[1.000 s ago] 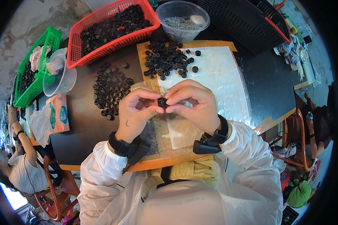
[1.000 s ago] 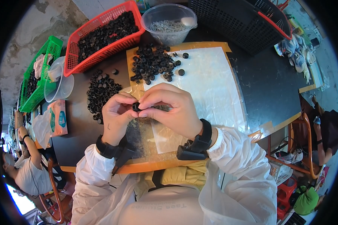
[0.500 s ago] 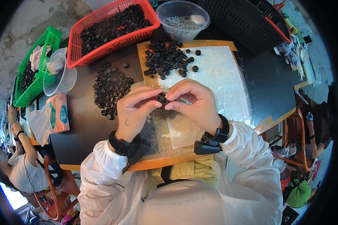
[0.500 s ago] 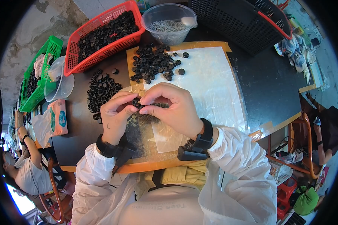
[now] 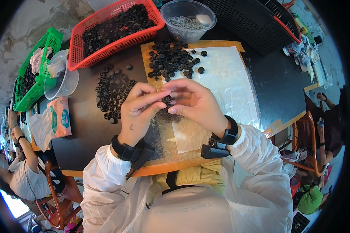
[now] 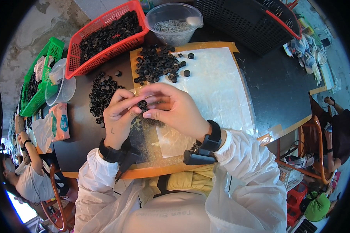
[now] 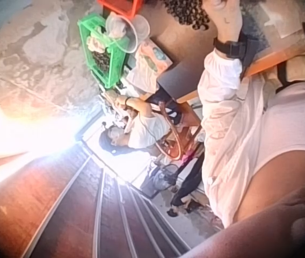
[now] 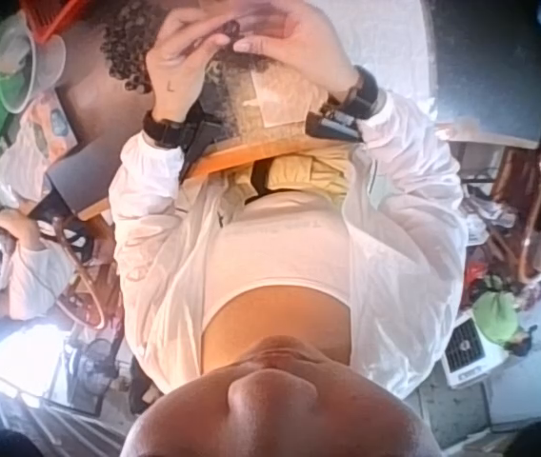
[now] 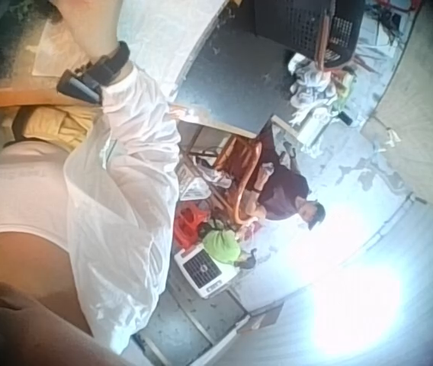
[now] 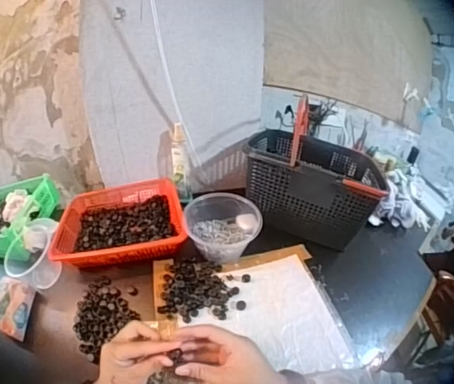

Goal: Manually sort and assemble small shoe accessory components from a bowl, inserting pins or fasteners into plastic attachments.

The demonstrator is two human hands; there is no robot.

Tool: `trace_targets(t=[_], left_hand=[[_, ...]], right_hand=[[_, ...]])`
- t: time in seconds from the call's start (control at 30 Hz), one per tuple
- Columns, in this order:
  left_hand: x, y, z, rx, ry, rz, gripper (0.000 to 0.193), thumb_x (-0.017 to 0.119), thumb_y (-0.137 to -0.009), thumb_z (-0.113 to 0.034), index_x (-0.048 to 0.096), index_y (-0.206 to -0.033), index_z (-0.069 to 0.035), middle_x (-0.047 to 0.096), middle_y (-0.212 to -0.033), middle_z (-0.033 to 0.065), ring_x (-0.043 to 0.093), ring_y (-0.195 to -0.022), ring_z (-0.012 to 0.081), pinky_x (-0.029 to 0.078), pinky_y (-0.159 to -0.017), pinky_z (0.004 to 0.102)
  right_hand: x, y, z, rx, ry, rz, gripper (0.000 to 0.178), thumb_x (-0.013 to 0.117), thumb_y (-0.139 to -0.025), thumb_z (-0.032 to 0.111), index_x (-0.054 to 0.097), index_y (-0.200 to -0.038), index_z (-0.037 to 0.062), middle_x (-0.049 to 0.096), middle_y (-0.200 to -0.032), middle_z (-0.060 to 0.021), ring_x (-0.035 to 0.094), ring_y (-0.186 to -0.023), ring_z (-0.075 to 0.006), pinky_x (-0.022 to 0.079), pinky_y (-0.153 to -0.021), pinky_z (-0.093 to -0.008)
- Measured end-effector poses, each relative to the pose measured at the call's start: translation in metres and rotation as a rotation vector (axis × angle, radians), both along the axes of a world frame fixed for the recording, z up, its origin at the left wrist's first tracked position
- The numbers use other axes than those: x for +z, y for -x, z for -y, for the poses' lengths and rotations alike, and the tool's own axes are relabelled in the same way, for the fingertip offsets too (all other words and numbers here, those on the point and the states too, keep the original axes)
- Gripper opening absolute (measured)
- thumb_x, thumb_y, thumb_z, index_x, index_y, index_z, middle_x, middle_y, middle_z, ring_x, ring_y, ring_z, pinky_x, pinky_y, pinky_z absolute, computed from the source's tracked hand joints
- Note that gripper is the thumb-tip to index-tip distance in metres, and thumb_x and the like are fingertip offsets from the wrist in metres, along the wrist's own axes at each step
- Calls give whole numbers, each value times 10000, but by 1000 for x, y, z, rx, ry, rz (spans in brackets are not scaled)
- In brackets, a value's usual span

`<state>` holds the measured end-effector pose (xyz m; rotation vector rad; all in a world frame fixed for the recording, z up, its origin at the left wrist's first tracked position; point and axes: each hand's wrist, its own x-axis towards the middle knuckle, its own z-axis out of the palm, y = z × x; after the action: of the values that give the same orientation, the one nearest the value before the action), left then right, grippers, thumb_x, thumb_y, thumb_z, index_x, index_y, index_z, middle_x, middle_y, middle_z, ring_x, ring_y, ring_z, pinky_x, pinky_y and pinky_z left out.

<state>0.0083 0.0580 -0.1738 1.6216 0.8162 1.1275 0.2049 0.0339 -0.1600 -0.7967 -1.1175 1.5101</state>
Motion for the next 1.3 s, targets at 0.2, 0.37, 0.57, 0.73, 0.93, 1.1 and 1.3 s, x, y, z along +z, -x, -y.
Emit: trace_targets(t=[0.2,0.37,0.57,0.73,0.93,1.1,1.3], left_hand=[[7,-1,0,98,-192,-268,335,755,-800,-43,743,-1128,-112,572,-922,18,554,-840,143,452,-746,255],[6,-2,1,71,-81,-167,321,749,-802,-34,741,-1119,-83,616,-904,28,577,-823,146,462,-753,252],[4,-3,3,67,-32,-136,309,740,-808,-16,736,-1114,-59,672,-913,42,614,-837,148,476,-761,248],[6,-5,5,75,-70,-153,296,713,-817,36,734,-1100,-48,681,-919,59,634,-821,142,498,-736,241],[8,-9,9,82,-85,-134,310,665,-819,116,725,-1091,-21,678,-913,75,647,-790,137,528,-718,234],[-1,-8,11,80,9,-18,305,663,-811,133,723,-1079,0,681,-910,88,653,-774,141,533,-707,239],[-5,-9,15,94,195,150,165,687,-840,86,714,-995,39,705,-965,129,674,-755,162,565,-707,266]], right_hand=[[0,-1,0,56,38,88,506,666,-867,-74,550,-1353,6,648,-1220,-85,637,-1078,-131,524,-958,-262],[-4,2,2,24,16,84,518,657,-868,-81,545,-1365,13,642,-1250,-100,634,-1092,-132,523,-958,-255],[-1,0,1,-35,-38,205,447,648,-866,-88,611,-1300,15,681,-1192,-110,666,-1003,-124,543,-894,-237],[-7,1,2,-93,-74,272,400,659,-850,-84,664,-1234,27,717,-1118,-116,678,-952,-109,549,-838,-223],[-9,0,2,-136,-134,351,380,667,-842,-67,687,-1204,45,740,-1050,-122,687,-896,-94,548,-778,-225],[-6,-1,4,-178,-300,493,386,649,-815,-84,708,-1170,54,742,-1001,-134,721,-837,-140,556,-745,-242],[-7,1,4,-206,-385,512,377,619,-797,-108,726,-1124,47,740,-962,-138,734,-804,-189,567,-733,-269]])
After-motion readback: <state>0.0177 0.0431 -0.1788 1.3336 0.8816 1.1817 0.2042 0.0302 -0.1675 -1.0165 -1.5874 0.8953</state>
